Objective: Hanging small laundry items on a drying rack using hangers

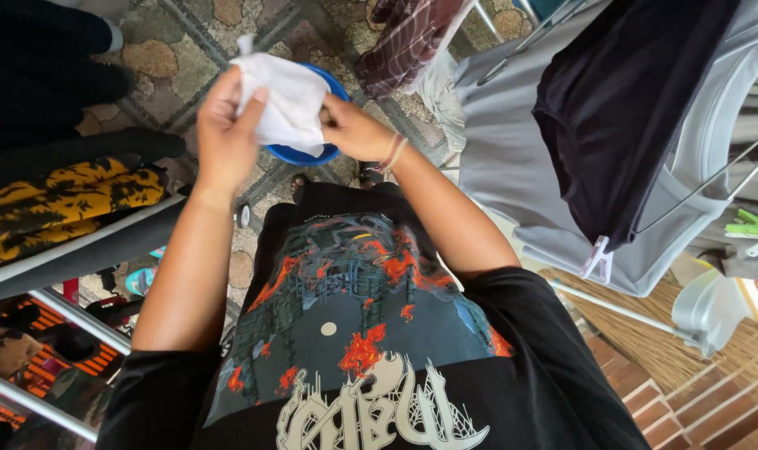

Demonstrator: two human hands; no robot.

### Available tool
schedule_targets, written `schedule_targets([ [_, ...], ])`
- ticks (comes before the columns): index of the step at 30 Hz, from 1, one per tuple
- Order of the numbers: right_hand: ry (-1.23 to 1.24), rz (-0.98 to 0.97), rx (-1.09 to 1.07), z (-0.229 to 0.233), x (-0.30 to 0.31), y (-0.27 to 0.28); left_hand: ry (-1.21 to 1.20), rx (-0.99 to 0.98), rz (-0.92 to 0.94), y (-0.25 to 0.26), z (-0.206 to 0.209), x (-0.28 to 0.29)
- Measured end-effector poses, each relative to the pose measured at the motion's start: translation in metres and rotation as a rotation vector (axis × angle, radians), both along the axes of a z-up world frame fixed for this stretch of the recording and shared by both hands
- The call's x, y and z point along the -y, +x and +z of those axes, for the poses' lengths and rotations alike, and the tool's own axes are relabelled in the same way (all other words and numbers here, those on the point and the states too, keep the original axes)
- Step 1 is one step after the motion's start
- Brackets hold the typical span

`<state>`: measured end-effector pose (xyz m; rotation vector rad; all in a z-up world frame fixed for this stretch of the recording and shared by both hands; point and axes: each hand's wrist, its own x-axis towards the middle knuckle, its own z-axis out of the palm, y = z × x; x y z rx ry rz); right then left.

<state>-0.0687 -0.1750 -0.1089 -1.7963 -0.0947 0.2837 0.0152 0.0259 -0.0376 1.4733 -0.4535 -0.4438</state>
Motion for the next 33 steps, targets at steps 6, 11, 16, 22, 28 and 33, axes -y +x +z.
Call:
schedule_targets([
  [6,0.644,-0.153,0.228,0.030,0.016,-0.030,-0.161,-0.134,0.120,0.011,-0.023,-0.018],
  [11,0.893,-0.252,0.087,0.019,0.024,-0.056,-0.162,-0.130,0.091,0.009,-0.007,-0.015],
  [16,0.794,-0.206,0.140,0.011,0.024,-0.068,-0.154,-0.187,0.112,0.008,-0.015,-0.018],
  [22,0.654,-0.457,0.100,-0.021,0.026,-0.069,0.012,-0.033,0.085,0.001,-0.020,-0.018],
  [28,0.727,-0.550,0.005,-0.022,0.027,-0.063,0.036,0.051,0.018,0.000,0.000,-0.020],
  [33,-0.073,-0.975,0.152,-0.027,0.041,-0.061,0.037,0.133,-0.014,0.001,-0.001,-0.026],
])
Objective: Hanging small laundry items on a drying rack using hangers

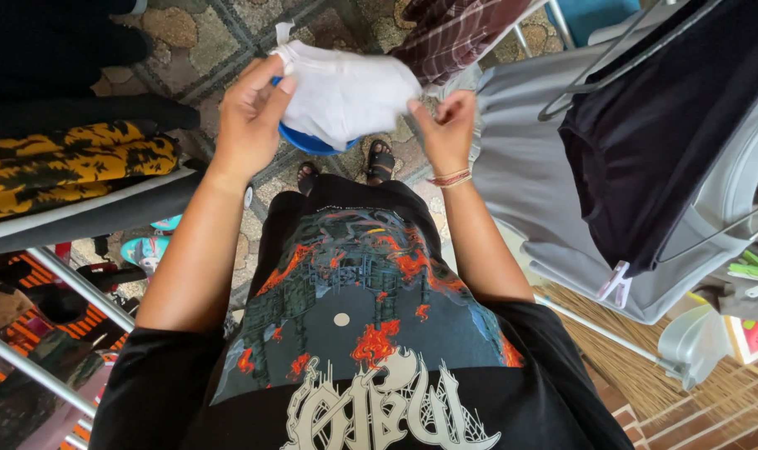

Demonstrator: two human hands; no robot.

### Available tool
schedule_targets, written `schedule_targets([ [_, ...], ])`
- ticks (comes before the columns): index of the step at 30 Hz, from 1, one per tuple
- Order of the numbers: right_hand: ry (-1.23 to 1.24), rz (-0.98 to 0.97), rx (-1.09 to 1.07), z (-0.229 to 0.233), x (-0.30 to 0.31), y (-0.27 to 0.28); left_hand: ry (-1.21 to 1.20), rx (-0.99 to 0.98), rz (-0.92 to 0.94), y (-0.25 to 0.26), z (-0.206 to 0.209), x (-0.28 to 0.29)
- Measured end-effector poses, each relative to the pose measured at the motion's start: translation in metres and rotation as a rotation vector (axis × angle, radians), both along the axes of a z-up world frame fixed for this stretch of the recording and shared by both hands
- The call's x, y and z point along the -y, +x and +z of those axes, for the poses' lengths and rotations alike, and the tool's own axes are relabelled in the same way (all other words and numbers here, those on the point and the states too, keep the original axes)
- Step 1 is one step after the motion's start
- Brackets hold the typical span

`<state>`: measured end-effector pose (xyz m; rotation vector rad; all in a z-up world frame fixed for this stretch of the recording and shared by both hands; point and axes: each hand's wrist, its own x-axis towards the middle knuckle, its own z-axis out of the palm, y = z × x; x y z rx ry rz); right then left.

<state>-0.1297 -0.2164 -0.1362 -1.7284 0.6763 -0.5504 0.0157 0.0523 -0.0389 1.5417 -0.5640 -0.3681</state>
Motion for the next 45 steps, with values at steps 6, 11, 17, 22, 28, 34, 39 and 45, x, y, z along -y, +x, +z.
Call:
schedule_targets([
  [6,-0.449,0.668,0.166,0.109,-0.043,0.029,0.202,0.157,-0.379,-0.016,0.039,0.008],
  [11,-0.555,0.926,0.093,0.119,-0.035,0.068,0.251,0.297,-0.352,-0.017,0.026,0.007],
  [17,-0.446,1.068,0.235,0.152,-0.033,0.078,0.156,0.029,-0.189,-0.011,0.005,-0.005],
  [22,-0.364,1.121,0.322,0.175,-0.031,0.079,0.580,0.196,-0.321,-0.005,-0.011,0.011],
  [28,-0.245,1.105,0.290,0.184,-0.013,0.068,0.394,0.365,-0.220,-0.006,-0.040,0.023],
  [34,-0.259,1.059,0.268,0.179,-0.006,0.059,0.504,0.513,-0.061,-0.007,-0.031,0.029],
  [39,-0.414,0.988,0.114,0.179,0.004,0.053,0.600,0.539,0.016,0.012,-0.019,0.005],
  [45,-0.550,0.900,0.064,0.165,0.014,0.053,0.345,0.693,-0.026,0.042,-0.017,-0.043],
])
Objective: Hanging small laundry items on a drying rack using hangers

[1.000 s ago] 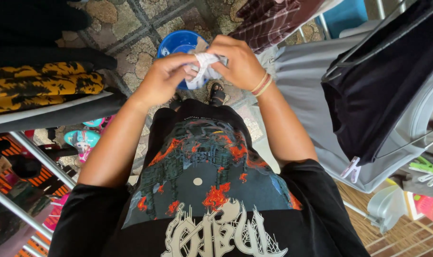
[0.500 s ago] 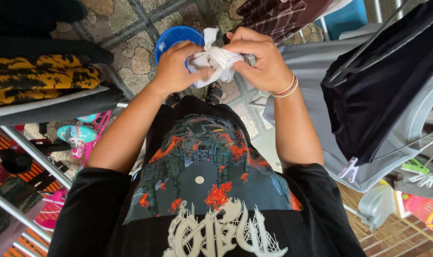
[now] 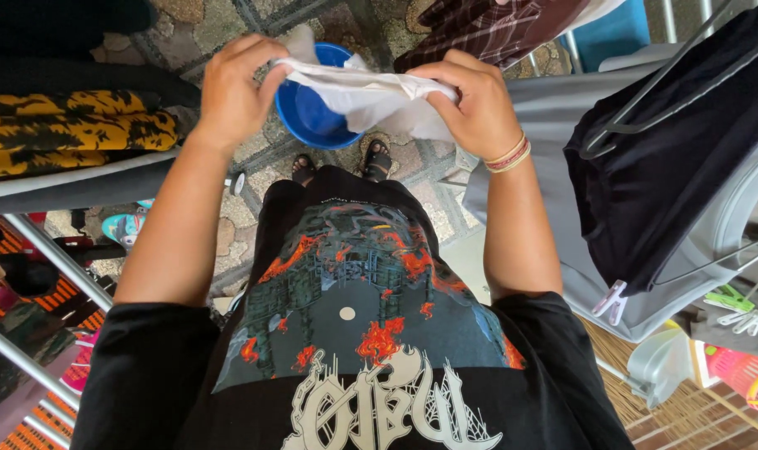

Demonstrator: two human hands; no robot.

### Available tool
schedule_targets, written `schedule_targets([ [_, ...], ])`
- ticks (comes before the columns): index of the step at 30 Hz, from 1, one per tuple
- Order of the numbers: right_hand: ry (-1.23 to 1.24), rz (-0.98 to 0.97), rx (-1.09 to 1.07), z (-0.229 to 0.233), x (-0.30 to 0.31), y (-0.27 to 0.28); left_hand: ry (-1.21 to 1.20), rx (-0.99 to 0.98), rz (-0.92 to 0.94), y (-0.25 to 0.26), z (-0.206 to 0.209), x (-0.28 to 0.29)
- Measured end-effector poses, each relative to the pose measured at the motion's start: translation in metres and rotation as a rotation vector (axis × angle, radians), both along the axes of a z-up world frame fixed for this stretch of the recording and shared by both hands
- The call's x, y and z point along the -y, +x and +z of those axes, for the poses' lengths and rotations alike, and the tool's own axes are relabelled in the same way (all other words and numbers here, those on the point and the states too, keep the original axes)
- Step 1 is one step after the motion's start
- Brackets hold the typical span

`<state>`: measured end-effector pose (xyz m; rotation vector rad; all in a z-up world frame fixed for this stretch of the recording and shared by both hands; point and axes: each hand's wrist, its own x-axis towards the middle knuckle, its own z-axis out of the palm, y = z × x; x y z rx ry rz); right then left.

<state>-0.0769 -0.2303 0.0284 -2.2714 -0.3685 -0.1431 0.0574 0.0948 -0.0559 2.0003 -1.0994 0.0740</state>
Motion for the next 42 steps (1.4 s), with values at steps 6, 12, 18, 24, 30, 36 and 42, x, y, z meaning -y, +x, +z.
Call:
schedule_targets([
  [6,0.027,-0.047,-0.059,-0.013,0.005,0.005,-0.004,-0.017,-0.065,0.003,0.006,-0.015],
  [12,0.099,-0.096,-0.047,-0.029,0.010,0.013,0.154,-0.048,-0.058,0.011,0.014,-0.026],
  [18,0.235,-0.048,-0.208,-0.037,0.022,0.010,0.239,-0.270,-0.244,0.019,0.055,-0.045],
  [24,0.174,0.019,-0.254,-0.046,0.026,0.030,0.221,-0.438,-0.181,0.028,0.045,-0.046],
  [30,0.110,-0.251,-0.234,-0.075,-0.026,0.041,-0.303,-0.640,0.307,-0.009,-0.001,0.024],
  [36,0.380,-0.034,-0.269,-0.032,-0.093,0.035,-0.329,-0.692,0.057,-0.049,0.037,0.055],
  [42,0.350,-0.044,-0.065,-0.016,-0.090,0.049,-0.190,-0.227,0.050,-0.019,0.074,0.000],
])
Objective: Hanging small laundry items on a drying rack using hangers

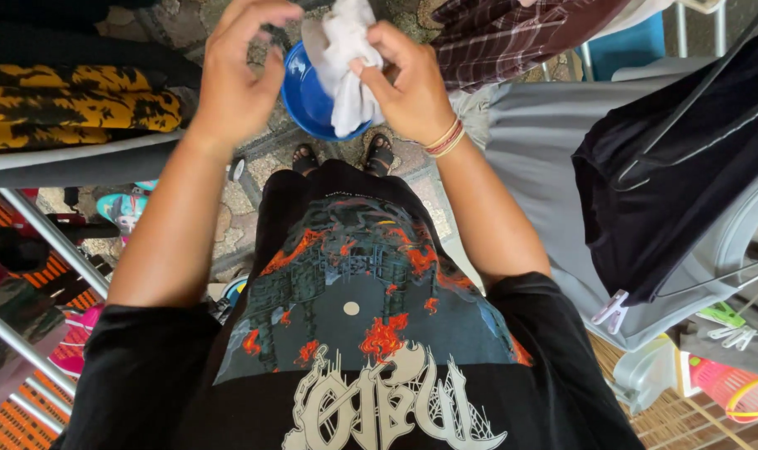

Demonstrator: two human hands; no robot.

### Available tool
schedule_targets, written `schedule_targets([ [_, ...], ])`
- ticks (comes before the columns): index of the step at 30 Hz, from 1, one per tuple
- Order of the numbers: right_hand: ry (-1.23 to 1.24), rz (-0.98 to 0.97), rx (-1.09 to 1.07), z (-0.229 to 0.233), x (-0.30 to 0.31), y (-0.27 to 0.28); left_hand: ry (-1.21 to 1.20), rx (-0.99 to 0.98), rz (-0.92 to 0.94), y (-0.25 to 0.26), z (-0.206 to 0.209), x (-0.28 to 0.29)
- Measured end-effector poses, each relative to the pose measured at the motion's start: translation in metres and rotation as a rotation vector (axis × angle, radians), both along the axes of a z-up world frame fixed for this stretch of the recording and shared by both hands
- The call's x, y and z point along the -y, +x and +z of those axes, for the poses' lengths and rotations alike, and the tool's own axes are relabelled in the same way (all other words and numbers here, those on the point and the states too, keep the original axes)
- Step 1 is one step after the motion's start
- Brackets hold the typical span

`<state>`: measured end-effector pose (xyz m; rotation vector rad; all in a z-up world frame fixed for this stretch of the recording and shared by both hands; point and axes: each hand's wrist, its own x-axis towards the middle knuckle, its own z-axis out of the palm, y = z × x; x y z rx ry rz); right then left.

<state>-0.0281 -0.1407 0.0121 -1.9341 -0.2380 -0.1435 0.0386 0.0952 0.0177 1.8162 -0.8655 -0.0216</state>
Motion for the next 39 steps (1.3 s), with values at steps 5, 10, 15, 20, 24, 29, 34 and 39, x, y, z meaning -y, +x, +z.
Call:
schedule_targets([
  [5,0.050,0.193,0.002,0.039,-0.011,0.007,0.517,-0.342,0.011,0.011,-0.075,0.005],
  [10,0.076,0.218,0.167,0.044,0.020,0.001,0.374,-0.558,0.036,0.006,-0.076,0.040],
  [15,0.187,-0.083,0.133,0.015,0.069,-0.016,0.206,-0.569,-0.013,0.018,-0.070,0.011],
  [20,-0.194,-0.213,-0.185,-0.046,0.068,-0.035,0.294,-0.268,-0.147,0.029,-0.056,-0.005],
  [24,-0.729,-0.180,-0.393,-0.034,0.025,-0.026,0.516,-0.016,-0.303,0.024,-0.020,0.023],
  [29,-0.628,0.010,-0.074,0.008,0.010,-0.007,0.439,0.011,-0.295,0.026,0.006,0.033],
  [34,-0.315,0.064,-0.037,-0.001,0.005,0.011,0.203,-0.096,-0.275,0.027,-0.004,0.022],
  [39,0.209,0.049,-0.064,0.000,-0.013,0.013,0.090,-0.307,-0.341,0.020,-0.028,0.013],
])
